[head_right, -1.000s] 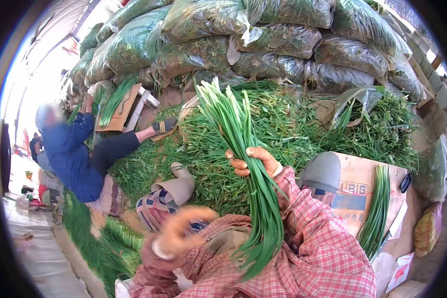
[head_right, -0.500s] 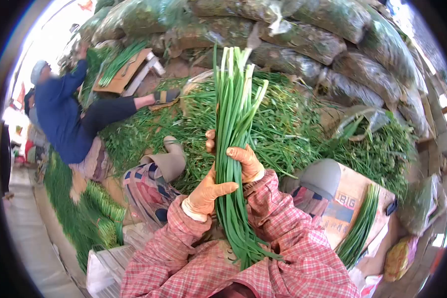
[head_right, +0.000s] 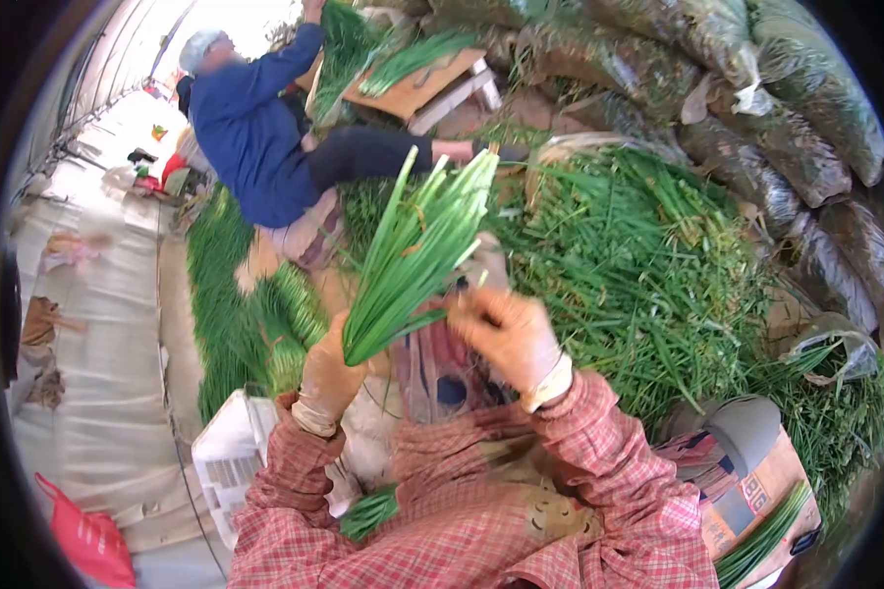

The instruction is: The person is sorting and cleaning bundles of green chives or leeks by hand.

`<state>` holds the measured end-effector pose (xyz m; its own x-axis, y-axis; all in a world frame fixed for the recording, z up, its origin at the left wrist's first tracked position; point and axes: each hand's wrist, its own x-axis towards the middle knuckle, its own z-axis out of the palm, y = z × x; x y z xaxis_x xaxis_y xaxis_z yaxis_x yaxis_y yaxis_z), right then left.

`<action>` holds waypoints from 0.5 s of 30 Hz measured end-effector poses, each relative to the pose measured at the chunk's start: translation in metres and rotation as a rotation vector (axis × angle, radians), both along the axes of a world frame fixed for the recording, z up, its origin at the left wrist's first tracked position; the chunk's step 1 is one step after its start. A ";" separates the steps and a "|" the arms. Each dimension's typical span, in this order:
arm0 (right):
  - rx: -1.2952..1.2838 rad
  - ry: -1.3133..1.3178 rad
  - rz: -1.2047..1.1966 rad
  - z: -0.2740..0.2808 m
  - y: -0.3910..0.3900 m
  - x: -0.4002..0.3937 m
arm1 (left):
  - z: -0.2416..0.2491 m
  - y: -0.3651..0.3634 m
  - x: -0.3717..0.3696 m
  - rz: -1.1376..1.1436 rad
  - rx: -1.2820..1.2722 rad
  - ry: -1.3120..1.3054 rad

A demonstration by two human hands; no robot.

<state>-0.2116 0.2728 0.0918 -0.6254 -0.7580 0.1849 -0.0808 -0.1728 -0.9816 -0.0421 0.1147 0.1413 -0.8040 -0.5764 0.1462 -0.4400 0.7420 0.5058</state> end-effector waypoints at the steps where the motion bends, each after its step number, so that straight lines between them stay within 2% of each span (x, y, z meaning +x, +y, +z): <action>1: -0.106 0.130 -0.188 0.011 -0.009 0.002 | 0.001 0.000 0.011 0.046 0.012 -0.108; 4: -0.115 0.482 -0.229 0.028 -0.036 0.001 | -0.014 0.001 0.035 0.123 0.005 -0.240; 5: -0.092 0.630 -0.239 0.023 -0.046 0.001 | -0.021 0.004 0.040 0.090 -0.007 -0.150; 6: -0.066 0.783 -0.246 0.014 -0.056 0.002 | -0.025 0.007 0.043 0.100 0.024 -0.165; 8: -0.006 0.892 -0.172 -0.007 -0.065 0.006 | -0.032 0.014 0.045 0.121 0.091 -0.189; 10: 0.016 1.030 -0.232 -0.022 -0.067 0.013 | -0.047 0.021 0.047 0.187 0.131 -0.212; 12: -0.008 0.937 -0.239 -0.029 -0.058 0.026 | -0.056 0.027 0.046 0.219 0.164 -0.190; 13: 0.029 0.740 -0.003 -0.033 -0.050 0.034 | -0.059 0.031 0.044 0.217 0.183 -0.160; 14: -0.094 0.539 0.168 -0.028 -0.038 0.045 | -0.061 0.034 0.043 0.212 0.203 -0.131; 15: -0.112 0.163 0.472 -0.019 -0.018 0.053 | -0.066 0.035 0.043 0.225 0.197 -0.147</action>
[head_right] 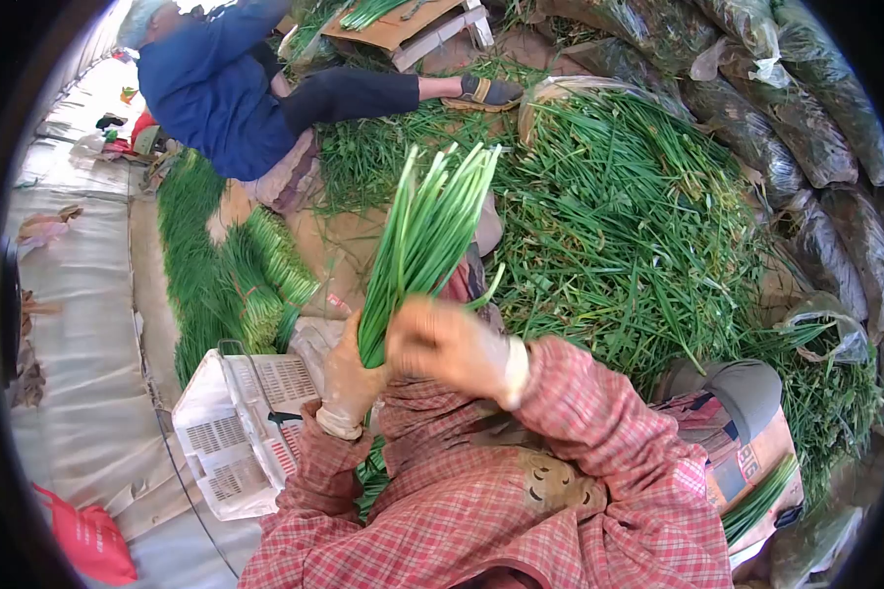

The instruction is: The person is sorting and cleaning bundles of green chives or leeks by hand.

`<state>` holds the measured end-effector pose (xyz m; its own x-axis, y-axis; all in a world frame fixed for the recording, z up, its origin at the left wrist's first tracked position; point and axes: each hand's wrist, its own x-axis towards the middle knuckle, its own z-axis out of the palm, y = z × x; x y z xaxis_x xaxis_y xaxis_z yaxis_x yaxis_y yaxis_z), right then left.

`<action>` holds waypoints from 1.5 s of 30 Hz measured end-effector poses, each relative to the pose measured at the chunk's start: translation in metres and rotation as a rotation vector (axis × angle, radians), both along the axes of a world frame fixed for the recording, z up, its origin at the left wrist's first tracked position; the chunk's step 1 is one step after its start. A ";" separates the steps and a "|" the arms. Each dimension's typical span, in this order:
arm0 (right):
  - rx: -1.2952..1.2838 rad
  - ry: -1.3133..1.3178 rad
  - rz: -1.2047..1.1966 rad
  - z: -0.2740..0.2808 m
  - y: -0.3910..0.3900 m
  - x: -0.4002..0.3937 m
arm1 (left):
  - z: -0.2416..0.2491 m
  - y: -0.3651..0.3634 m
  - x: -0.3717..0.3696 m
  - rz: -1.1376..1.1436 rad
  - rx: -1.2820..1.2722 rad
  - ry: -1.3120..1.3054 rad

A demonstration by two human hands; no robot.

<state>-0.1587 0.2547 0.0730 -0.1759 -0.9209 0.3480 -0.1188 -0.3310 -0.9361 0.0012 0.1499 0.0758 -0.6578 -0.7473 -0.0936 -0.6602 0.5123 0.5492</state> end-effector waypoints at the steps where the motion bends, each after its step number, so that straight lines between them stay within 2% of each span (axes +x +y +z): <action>1: 0.103 -0.283 0.375 0.016 0.020 0.003 | -0.006 0.000 0.000 0.012 -0.006 -0.015; 2: -0.014 -0.361 0.616 0.028 0.036 0.004 | -0.011 0.000 0.000 0.026 -0.012 -0.032; 3: -0.085 -0.564 1.012 0.034 0.048 0.008 | -0.014 -0.001 0.001 0.011 -0.011 -0.006; 4: -0.309 -0.534 1.144 0.046 0.058 0.010 | -0.016 -0.001 0.002 -0.001 -0.013 0.019; 5: -0.311 -0.519 1.297 0.053 0.065 0.005 | -0.017 -0.001 0.003 -0.012 -0.016 0.043; 7: 0.006 -0.358 1.073 0.041 0.078 -0.025 | -0.007 0.003 -0.001 0.000 -0.009 0.036; 9: 0.556 1.085 -0.105 0.023 0.079 -0.025 | -0.004 0.005 -0.003 0.006 -0.030 0.017; 11: 0.199 0.807 -0.512 0.015 0.052 -0.043 | -0.006 0.004 -0.003 -0.015 -0.071 -0.014; 13: -0.074 0.805 -0.541 0.036 0.023 -0.044 | -0.002 0.004 -0.005 -0.018 -0.073 -0.050; 18: -0.265 1.018 -0.334 0.014 -0.034 -0.051 | 0.001 0.000 -0.007 -0.062 -0.091 -0.062; 21: -0.152 0.343 -0.285 -0.001 -0.034 -0.065 | 0.003 0.001 -0.006 -0.043 -0.081 -0.080; 23: 0.018 -0.467 -0.269 0.014 -0.019 -0.091 | 0.004 0.002 -0.008 -0.030 -0.066 -0.090; 25: -0.243 -1.138 -0.262 -0.006 -0.008 -0.141 | 0.000 0.001 -0.008 -0.046 -0.066 -0.072; 27: -0.478 -1.356 -0.122 -0.020 0.020 -0.198 | -0.007 -0.001 -0.007 -0.065 -0.078 -0.051; 29: -0.673 -1.307 -0.047 -0.027 0.059 -0.242 | -0.011 -0.002 -0.004 -0.070 -0.100 -0.036; 31: -0.496 -1.032 -0.729 -0.029 0.109 -0.266 | -0.007 0.000 -0.006 -0.044 -0.064 -0.009; 32: -0.115 -0.671 -1.082 -0.017 0.123 -0.249 | -0.005 0.001 -0.008 -0.028 -0.067 -0.020; 35: 0.479 0.374 -1.238 -0.043 0.130 -0.178 | -0.005 0.003 -0.012 -0.055 -0.135 0.010; 36: 0.554 0.477 -1.092 -0.043 0.122 -0.135 | -0.006 -0.002 -0.015 -0.064 -0.197 0.048; 37: 0.473 0.194 -0.647 -0.029 0.111 -0.104 | -0.013 -0.006 -0.022 -0.098 -0.267 0.104; 38: 0.493 -0.279 -0.146 -0.014 0.100 -0.073 | -0.008 -0.006 -0.033 -0.170 -0.441 0.147; 39: 0.648 -0.571 0.199 0.000 0.091 -0.041 | 0.005 0.000 -0.044 -0.090 -0.478 -0.051; 40: 0.596 -0.872 0.477 -0.045 0.076 -0.019 | 0.025 0.002 -0.058 -0.072 -0.298 -0.116; 42: 0.239 -1.095 0.378 -0.053 0.042 0.000 | 0.030 0.008 -0.079 -0.104 -0.418 0.008; 43: 0.077 -1.094 0.269 -0.056 0.019 -0.009 | 0.043 0.014 -0.090 -0.128 -0.394 -0.059; 44: -0.084 -1.149 0.098 -0.036 0.010 -0.020 | 0.043 0.018 -0.099 -0.171 -0.443 -0.024; 45: -0.244 -1.203 -0.088 -0.017 0.004 -0.031 | 0.045 0.026 -0.109 -0.212 -0.630 -0.039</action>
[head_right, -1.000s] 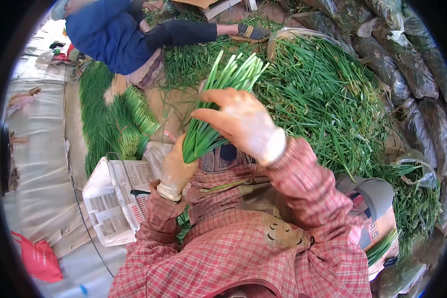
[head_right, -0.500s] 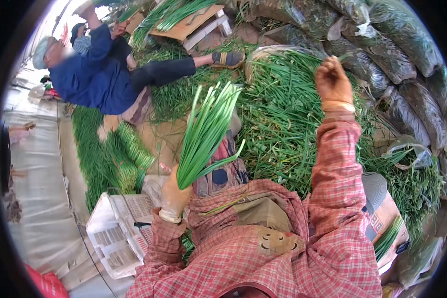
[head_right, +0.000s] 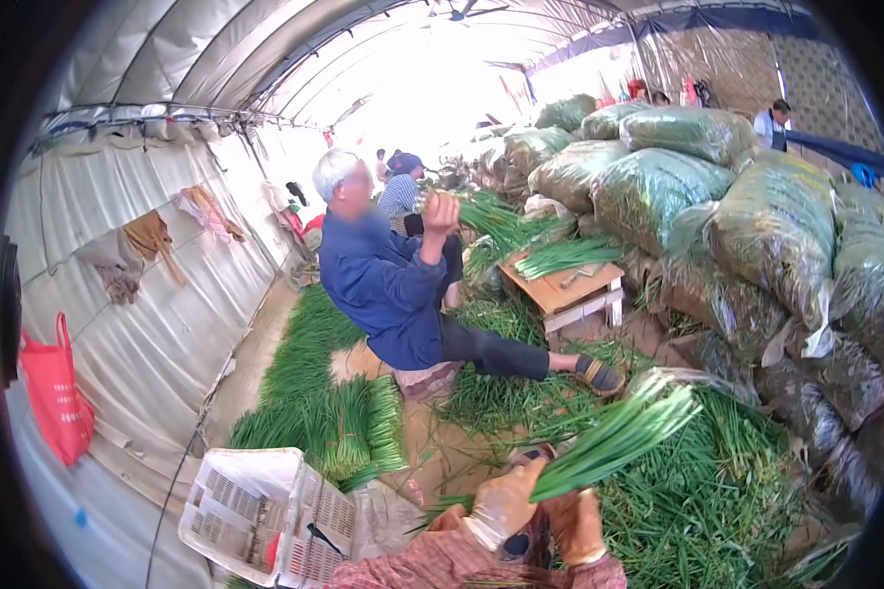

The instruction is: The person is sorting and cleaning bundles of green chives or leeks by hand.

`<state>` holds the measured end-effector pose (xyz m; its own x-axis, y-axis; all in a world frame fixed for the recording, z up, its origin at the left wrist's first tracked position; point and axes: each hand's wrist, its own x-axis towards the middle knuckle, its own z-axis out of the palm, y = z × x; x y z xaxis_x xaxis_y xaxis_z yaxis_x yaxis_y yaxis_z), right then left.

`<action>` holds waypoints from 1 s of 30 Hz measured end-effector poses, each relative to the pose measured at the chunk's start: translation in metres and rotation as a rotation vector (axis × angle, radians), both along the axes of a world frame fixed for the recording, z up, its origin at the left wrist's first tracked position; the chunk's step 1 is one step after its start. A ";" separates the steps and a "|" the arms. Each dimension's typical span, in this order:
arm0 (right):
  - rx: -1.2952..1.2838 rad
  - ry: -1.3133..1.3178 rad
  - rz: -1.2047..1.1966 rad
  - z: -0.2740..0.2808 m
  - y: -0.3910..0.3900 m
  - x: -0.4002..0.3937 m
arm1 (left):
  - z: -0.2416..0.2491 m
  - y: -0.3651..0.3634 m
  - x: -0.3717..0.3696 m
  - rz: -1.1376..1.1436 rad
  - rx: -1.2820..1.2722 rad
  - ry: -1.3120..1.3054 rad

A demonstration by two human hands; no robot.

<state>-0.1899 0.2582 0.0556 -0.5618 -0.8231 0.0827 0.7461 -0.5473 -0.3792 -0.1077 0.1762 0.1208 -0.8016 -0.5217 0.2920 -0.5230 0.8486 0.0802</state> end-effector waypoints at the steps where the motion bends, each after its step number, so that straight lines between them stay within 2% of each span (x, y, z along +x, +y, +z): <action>1: 0.005 0.003 -0.093 0.002 -0.001 -0.018 | 0.001 0.009 -0.008 -0.002 -0.046 -0.049; 2: 0.016 0.003 -0.190 0.009 0.002 -0.035 | 0.009 0.022 -0.016 -0.007 -0.086 -0.101; 3: 0.056 0.018 -0.216 0.014 0.008 -0.047 | 0.017 0.041 -0.023 0.065 -0.310 -0.223; 4: 0.111 0.021 -0.252 0.026 0.016 -0.055 | -0.021 0.042 -0.031 -0.038 -0.318 -0.006; 6: 0.260 0.063 -0.421 0.052 0.026 -0.058 | -0.009 0.071 -0.040 0.002 -0.399 -0.053; 8: 0.392 0.014 -0.380 0.053 0.048 -0.076 | -0.016 0.094 -0.049 -0.076 -0.223 -0.132; 10: 0.373 0.074 -0.340 0.049 0.076 -0.093 | 0.002 0.111 -0.042 -0.351 0.174 -0.057; 11: 0.319 0.058 -0.153 0.047 0.095 -0.103 | 0.001 0.109 -0.034 -0.607 0.384 0.031; 12: 0.285 0.088 -0.133 0.045 0.111 -0.108 | 0.002 0.098 -0.026 -0.844 0.605 0.125; 14: 0.196 0.171 -0.050 0.047 0.138 -0.121 | 0.050 0.050 -0.018 -1.112 1.447 -0.528; 15: 0.188 0.227 0.050 0.041 0.155 -0.129 | 0.048 0.017 -0.011 -1.100 1.582 -0.488; 16: 0.221 0.207 -0.021 0.055 0.166 -0.118 | 0.042 -0.013 -0.006 -1.072 1.716 -0.443; 17: 0.273 0.253 0.030 0.059 0.178 -0.115 | 0.021 -0.040 -0.010 -1.047 1.874 -0.110; 18: 0.324 0.295 0.091 0.061 0.189 -0.110 | 0.007 -0.041 -0.015 -0.924 1.935 0.118; 19: 0.439 0.299 0.063 0.063 0.192 -0.098 | -0.008 -0.043 -0.020 -0.811 1.958 0.351; 20: 0.457 0.270 0.141 0.053 0.194 -0.093 | -0.013 -0.023 -0.037 -0.633 1.897 0.452; 22: 0.681 0.381 0.085 0.055 0.178 -0.066 | -0.051 0.019 -0.067 -0.554 2.165 0.415; 23: 0.744 0.593 -0.086 0.053 0.163 -0.050 | -0.053 0.047 -0.075 -0.661 2.211 0.519; 24: 0.967 0.974 -0.342 0.019 0.154 -0.037 | -0.054 0.066 -0.080 -0.764 2.248 0.630; 26: 1.654 1.339 -0.331 0.034 0.132 -0.009 | -0.078 0.074 -0.084 -0.587 2.518 0.571; 28: 1.647 1.450 -0.438 0.016 0.129 0.000 | -0.105 0.070 -0.094 -0.527 2.582 0.549; 30: 1.571 1.472 -0.490 0.008 0.128 0.007 | -0.093 0.067 -0.102 -0.510 2.495 0.529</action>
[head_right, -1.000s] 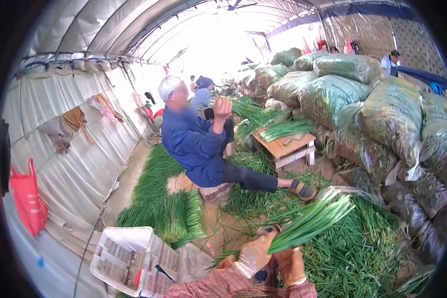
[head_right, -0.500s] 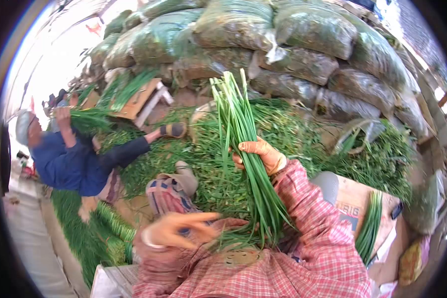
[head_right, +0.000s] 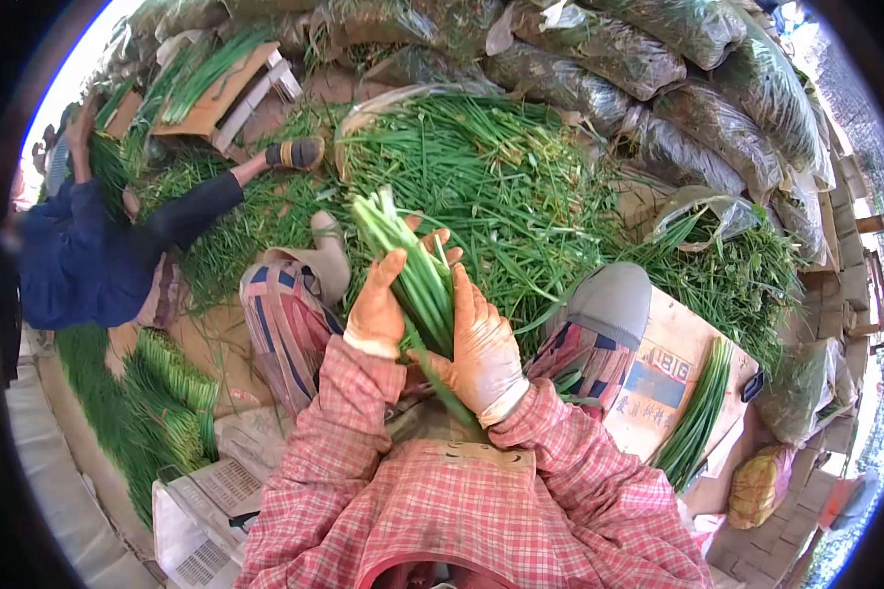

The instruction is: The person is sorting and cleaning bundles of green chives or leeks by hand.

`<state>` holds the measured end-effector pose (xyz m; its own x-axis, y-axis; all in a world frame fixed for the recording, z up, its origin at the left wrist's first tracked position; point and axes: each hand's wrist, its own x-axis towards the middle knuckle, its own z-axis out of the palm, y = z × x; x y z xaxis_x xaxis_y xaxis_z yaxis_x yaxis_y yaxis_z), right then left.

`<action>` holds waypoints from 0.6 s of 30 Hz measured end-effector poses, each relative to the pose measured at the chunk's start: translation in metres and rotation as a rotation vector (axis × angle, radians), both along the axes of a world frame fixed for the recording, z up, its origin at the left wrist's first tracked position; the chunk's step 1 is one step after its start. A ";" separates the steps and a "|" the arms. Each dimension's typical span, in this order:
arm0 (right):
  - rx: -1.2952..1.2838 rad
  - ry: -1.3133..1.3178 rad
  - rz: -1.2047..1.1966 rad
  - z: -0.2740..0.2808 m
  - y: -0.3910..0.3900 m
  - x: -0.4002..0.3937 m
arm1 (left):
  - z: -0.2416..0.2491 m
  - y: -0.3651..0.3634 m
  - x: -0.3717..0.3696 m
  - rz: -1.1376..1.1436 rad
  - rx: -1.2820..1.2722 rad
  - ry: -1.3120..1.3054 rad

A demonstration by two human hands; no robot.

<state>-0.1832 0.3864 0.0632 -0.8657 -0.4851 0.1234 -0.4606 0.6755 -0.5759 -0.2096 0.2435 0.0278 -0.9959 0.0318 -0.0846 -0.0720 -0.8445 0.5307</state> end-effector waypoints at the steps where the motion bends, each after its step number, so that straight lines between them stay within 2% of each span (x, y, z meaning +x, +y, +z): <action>1: -0.141 -0.111 0.045 -0.001 0.003 -0.003 | -0.006 -0.003 -0.004 -0.038 0.104 -0.018; 2: -0.343 -0.108 0.083 -0.002 0.005 -0.010 | -0.010 -0.006 -0.007 -0.066 0.142 -0.005; 4: -0.538 -0.564 -0.017 0.005 0.012 -0.028 | -0.012 -0.008 -0.011 -0.102 0.224 0.059; 5: -0.624 -0.606 -0.004 0.004 0.016 -0.037 | -0.017 -0.009 -0.013 -0.100 0.267 0.085; 6: -0.970 -0.940 -0.078 0.002 0.013 -0.040 | -0.019 -0.009 -0.013 -0.086 0.274 0.115; 8: -0.641 -0.841 -0.095 0.009 0.016 -0.052 | -0.024 -0.006 -0.018 -0.048 0.286 0.154; 11: -0.420 -0.584 -0.072 0.005 0.004 -0.059 | -0.029 -0.004 -0.018 -0.001 0.225 0.119; 14: -0.186 -0.452 -0.078 0.014 -0.008 -0.062 | -0.024 -0.008 -0.018 -0.052 0.203 0.124; 15: -0.295 -0.433 -0.087 0.001 -0.008 -0.062 | -0.029 -0.009 -0.018 -0.071 0.228 0.147; 18: -0.531 -0.649 -0.225 -0.011 -0.005 -0.064 | -0.027 -0.011 -0.014 -0.077 0.310 0.119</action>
